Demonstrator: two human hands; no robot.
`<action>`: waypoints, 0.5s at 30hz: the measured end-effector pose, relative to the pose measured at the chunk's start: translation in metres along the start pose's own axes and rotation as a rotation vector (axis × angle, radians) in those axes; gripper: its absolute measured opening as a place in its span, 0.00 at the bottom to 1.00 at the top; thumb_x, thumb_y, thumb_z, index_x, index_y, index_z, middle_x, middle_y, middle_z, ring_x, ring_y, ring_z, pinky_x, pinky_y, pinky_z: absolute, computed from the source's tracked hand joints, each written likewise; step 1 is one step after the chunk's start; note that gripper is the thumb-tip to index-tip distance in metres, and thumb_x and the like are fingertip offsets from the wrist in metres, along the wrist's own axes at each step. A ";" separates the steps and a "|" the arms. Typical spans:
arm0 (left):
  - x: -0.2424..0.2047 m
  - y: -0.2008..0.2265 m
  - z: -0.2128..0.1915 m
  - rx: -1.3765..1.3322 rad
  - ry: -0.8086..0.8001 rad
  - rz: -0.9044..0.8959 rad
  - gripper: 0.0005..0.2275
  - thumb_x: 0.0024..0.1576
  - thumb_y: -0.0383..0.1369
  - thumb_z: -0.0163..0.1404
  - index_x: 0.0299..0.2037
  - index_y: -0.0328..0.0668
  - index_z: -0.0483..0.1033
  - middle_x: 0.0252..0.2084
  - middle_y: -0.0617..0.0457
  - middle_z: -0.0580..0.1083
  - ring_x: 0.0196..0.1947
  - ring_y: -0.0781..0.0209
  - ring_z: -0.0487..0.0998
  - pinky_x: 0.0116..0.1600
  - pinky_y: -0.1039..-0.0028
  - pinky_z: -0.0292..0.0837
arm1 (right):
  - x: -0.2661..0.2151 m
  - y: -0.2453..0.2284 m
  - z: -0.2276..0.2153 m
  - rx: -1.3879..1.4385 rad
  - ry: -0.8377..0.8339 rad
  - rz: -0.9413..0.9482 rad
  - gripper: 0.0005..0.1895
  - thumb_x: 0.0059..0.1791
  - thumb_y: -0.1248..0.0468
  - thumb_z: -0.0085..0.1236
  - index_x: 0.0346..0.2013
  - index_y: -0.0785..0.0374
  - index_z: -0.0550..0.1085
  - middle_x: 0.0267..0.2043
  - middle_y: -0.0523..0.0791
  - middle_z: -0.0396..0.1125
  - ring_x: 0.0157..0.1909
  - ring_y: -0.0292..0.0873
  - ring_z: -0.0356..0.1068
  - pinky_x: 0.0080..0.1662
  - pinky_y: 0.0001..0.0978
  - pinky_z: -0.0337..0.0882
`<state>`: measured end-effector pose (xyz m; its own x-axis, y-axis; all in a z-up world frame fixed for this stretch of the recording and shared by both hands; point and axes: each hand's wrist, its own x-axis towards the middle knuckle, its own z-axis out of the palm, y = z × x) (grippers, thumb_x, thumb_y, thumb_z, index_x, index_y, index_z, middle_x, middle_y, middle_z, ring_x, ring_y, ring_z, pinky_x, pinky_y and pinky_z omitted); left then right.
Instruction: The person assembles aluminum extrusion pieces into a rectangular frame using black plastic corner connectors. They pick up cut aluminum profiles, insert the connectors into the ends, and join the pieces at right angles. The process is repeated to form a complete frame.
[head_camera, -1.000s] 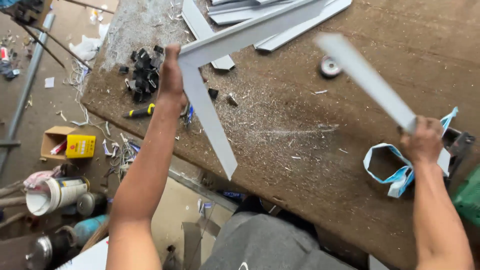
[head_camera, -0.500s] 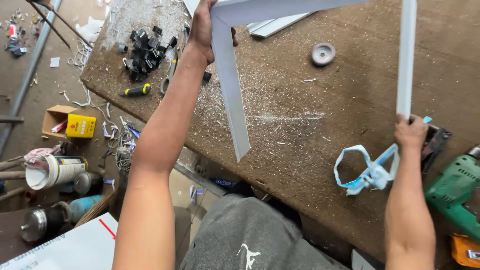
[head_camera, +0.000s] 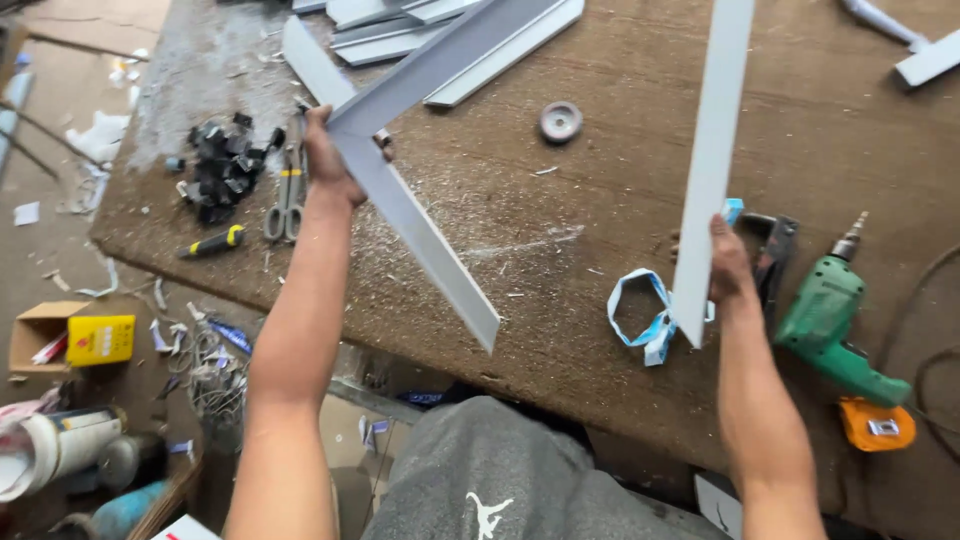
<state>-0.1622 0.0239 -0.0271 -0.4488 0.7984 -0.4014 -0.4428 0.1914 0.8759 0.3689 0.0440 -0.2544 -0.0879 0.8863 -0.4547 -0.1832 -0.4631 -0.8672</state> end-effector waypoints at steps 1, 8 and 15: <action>0.000 -0.003 -0.007 -0.046 0.026 -0.018 0.23 0.49 0.52 0.46 0.43 0.40 0.75 0.28 0.44 0.75 0.24 0.56 0.79 0.28 0.65 0.79 | -0.008 -0.005 0.009 -0.016 -0.023 -0.057 0.20 0.61 0.43 0.41 0.50 0.54 0.70 0.30 0.44 0.68 0.30 0.39 0.73 0.33 0.30 0.77; 0.031 -0.038 -0.041 -0.085 0.041 -0.031 0.23 0.46 0.53 0.52 0.41 0.43 0.76 0.32 0.44 0.76 0.28 0.50 0.77 0.36 0.59 0.75 | 0.008 0.069 0.033 -0.321 0.137 -0.167 0.35 0.48 0.63 0.66 0.69 0.64 0.65 0.50 0.62 0.66 0.50 0.57 0.68 0.47 0.55 0.68; 0.047 -0.051 -0.036 0.086 -0.155 -0.167 0.25 0.53 0.56 0.46 0.42 0.41 0.76 0.29 0.42 0.76 0.25 0.51 0.80 0.30 0.64 0.79 | 0.010 0.107 0.147 -0.115 0.442 -0.007 0.39 0.43 0.59 0.74 0.62 0.70 0.64 0.53 0.61 0.66 0.53 0.58 0.68 0.52 0.53 0.67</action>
<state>-0.1893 0.0312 -0.1001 -0.2470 0.8284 -0.5027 -0.4300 0.3712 0.8230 0.2041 0.0042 -0.3215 0.3435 0.8131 -0.4699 -0.0699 -0.4769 -0.8762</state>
